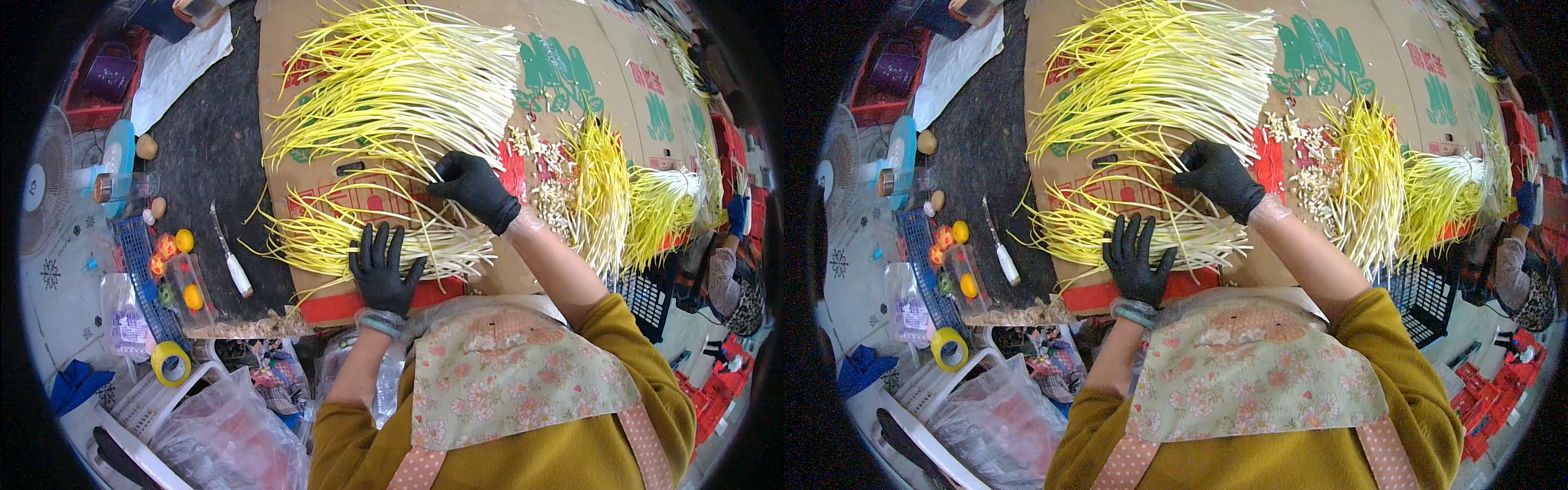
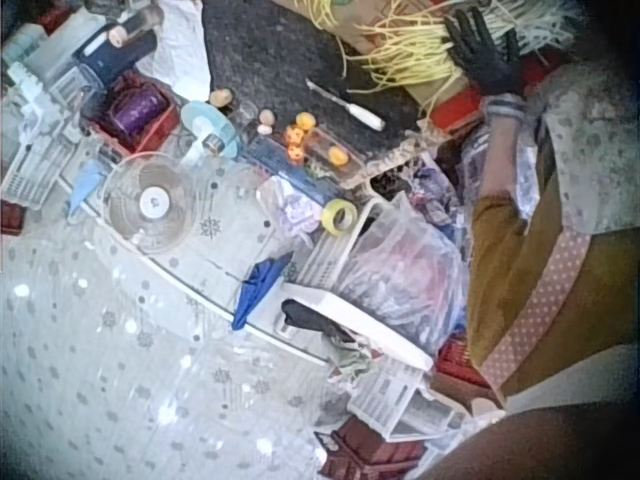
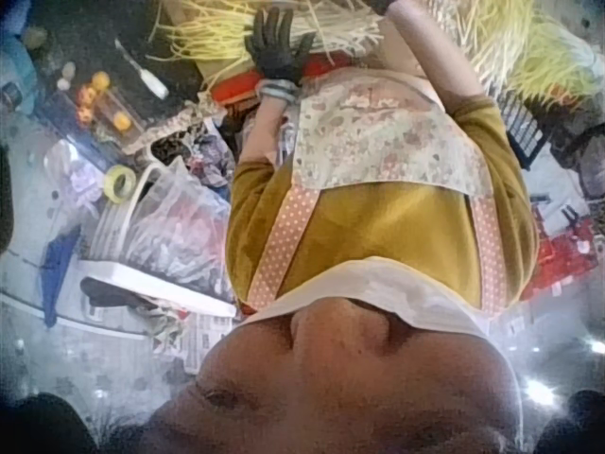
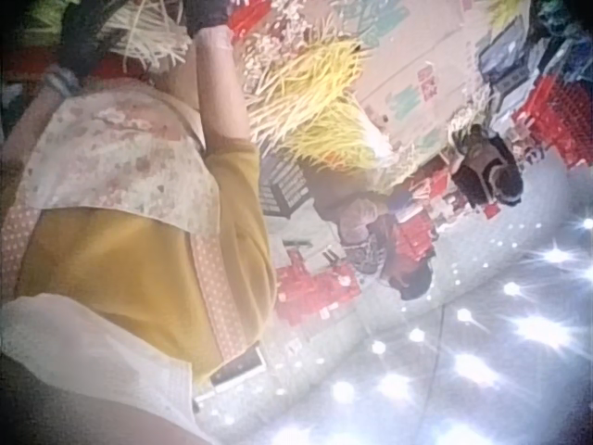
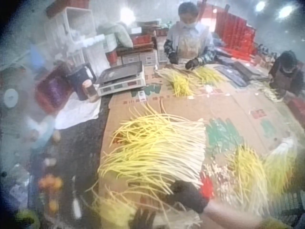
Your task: The person repeatedly picks up bundles of yellow and white stalks, aligns them, and places them into a blue crate. The person also uses a knife to trim the ends of the stalks on a cardboard surface.
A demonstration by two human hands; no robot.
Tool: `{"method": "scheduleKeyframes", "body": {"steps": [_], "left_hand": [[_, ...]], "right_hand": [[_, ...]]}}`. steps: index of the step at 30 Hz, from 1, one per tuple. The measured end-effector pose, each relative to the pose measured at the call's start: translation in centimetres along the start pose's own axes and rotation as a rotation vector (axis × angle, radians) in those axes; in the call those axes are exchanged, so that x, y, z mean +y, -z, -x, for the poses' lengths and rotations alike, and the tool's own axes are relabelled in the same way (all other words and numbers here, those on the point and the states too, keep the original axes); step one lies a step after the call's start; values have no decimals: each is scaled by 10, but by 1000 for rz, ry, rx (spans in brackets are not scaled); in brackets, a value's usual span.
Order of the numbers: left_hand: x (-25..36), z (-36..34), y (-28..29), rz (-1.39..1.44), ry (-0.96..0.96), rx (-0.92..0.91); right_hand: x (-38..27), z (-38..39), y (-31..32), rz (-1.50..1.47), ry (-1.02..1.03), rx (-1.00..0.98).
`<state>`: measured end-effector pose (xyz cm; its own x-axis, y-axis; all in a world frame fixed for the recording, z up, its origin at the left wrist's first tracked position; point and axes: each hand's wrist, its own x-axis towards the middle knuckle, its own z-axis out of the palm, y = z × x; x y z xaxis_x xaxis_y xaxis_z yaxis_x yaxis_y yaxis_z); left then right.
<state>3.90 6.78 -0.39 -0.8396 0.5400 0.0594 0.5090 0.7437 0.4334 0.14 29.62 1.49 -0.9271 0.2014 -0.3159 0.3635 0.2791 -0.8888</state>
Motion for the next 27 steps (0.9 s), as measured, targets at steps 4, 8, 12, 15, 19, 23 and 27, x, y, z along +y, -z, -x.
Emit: {"method": "scheduleKeyframes", "body": {"steps": [4, 8, 12, 15, 19, 23, 27], "left_hand": [[0, 1, -2, 5, 7, 5], [-2, 3, 2, 73, -38, 80], [-3, 7, 21, 298, -18, 359], [14, -4, 36, 471, 65, 489], [27, -35, 34, 1147, 549, 144], [35, -43, 29, 1053, 356, 185], [34, -41, 22, 1385, 556, 209]], "right_hand": [[-7, 3, -6, -118, 106, 2], [-21, 12, -2, -163, -87, -72], [-23, 26, -5, -230, -65, -63], [-22, 39, -8, -299, 6, -89], [-21, 54, -14, -283, 61, -134], [-17, 60, -20, -234, 162, -61], [-11, 57, -17, -181, 85, 107]]}}
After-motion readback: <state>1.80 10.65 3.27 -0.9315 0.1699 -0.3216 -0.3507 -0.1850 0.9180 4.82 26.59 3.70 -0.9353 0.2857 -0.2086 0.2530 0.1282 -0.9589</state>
